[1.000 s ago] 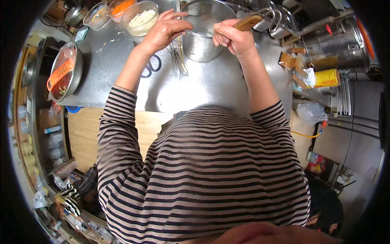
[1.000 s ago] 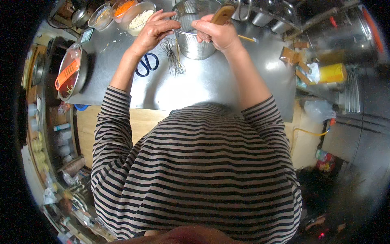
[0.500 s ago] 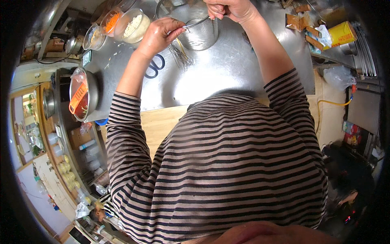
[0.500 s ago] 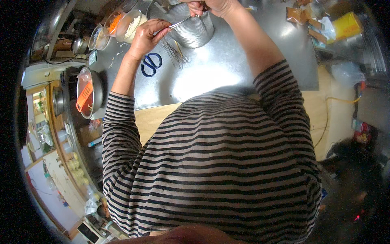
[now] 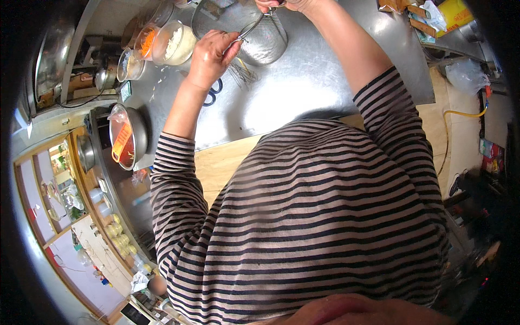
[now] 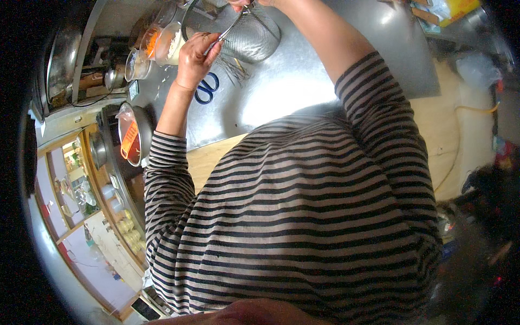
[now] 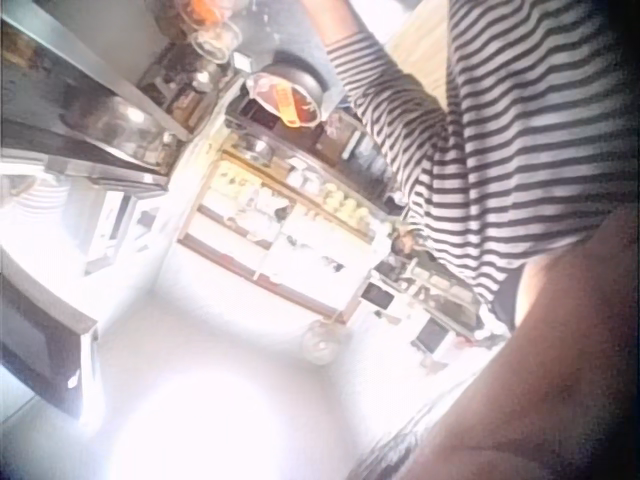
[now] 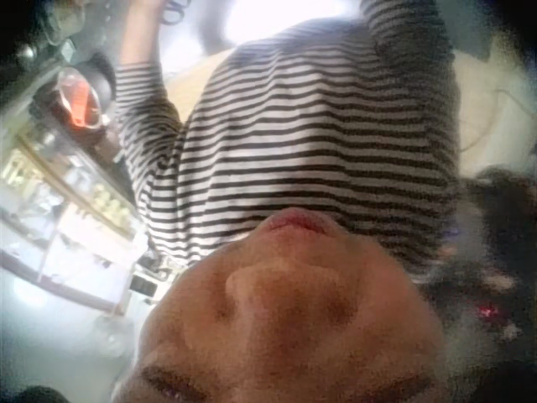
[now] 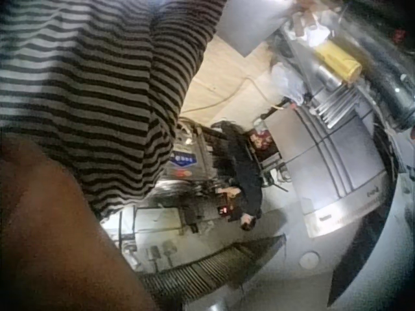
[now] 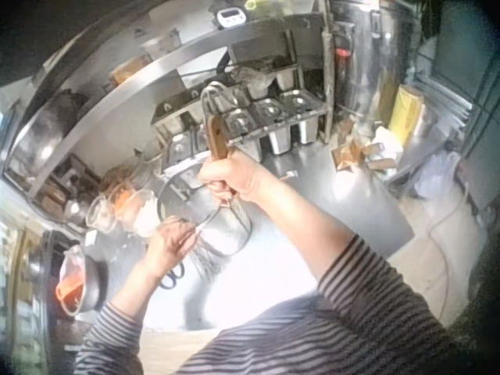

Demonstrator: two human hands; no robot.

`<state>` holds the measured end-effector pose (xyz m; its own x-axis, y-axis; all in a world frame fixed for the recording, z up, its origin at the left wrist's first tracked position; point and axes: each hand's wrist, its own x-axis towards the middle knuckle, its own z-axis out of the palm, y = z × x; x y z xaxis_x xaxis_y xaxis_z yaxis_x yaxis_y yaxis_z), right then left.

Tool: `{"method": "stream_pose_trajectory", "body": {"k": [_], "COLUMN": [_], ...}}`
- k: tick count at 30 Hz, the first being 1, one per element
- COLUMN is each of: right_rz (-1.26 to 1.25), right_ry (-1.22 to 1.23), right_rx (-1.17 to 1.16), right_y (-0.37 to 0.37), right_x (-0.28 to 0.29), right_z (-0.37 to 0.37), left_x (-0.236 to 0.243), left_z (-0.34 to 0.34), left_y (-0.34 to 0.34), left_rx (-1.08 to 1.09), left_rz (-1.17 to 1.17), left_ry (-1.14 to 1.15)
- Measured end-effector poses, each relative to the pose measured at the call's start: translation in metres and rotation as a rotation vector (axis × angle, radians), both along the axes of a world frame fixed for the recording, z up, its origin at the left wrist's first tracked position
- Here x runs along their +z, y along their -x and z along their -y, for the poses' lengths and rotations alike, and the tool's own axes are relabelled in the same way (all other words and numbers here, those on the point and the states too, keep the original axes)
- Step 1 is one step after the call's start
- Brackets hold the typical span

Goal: The person repairs a metal mesh strainer by using pliers to bend and secure its wire frame. They repeatedly adjust the strainer's rim and handle attachment, checking alignment and stability throughout the process.

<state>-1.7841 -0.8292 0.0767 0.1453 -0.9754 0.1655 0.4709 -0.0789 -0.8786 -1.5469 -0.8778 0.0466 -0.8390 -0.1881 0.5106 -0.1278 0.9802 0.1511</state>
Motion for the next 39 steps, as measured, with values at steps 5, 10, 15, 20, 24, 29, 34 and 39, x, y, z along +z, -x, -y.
{"method": "stream_pose_trajectory", "body": {"k": [5,10,15,20,24,29,34,39], "right_rz": [-0.025,-0.048,-0.009,-0.162,-0.356,-0.957,-1.851,-1.896], "right_ry": [-0.018,-0.075,-0.011,0.096,0.179,0.19,-0.439,-0.327], "right_rx": [0.0,-0.054,-0.021,-0.204,-0.531,-1.021,-0.605,-0.67], "right_y": [-0.002,-0.003,-0.005,-0.001,0.022,0.055,0.069,0.059], "right_x": [0.005,0.01,0.011,0.007,-0.024,-0.108,-0.17,-0.18], "right_z": [0.002,0.006,0.001,-0.023,-0.04,-0.095,-0.164,-0.171], "left_x": [-0.004,-0.004,-0.005,-0.008,-0.009,-0.008,-0.008,-0.007], "left_z": [-0.001,0.0,-0.002,0.0,0.001,0.0,0.0,-0.001], "left_y": [0.003,0.007,0.005,0.007,0.008,0.008,0.009,0.01], "left_rx": [-0.05,-0.1,-0.078,-0.122,-0.129,-0.134,-0.099,-0.117], "left_rz": [-0.068,-0.133,-0.08,-0.117,-0.128,-0.144,-0.126,-0.142], "left_ry": [0.084,0.113,0.199,0.236,0.247,0.216,0.228,0.229]}}
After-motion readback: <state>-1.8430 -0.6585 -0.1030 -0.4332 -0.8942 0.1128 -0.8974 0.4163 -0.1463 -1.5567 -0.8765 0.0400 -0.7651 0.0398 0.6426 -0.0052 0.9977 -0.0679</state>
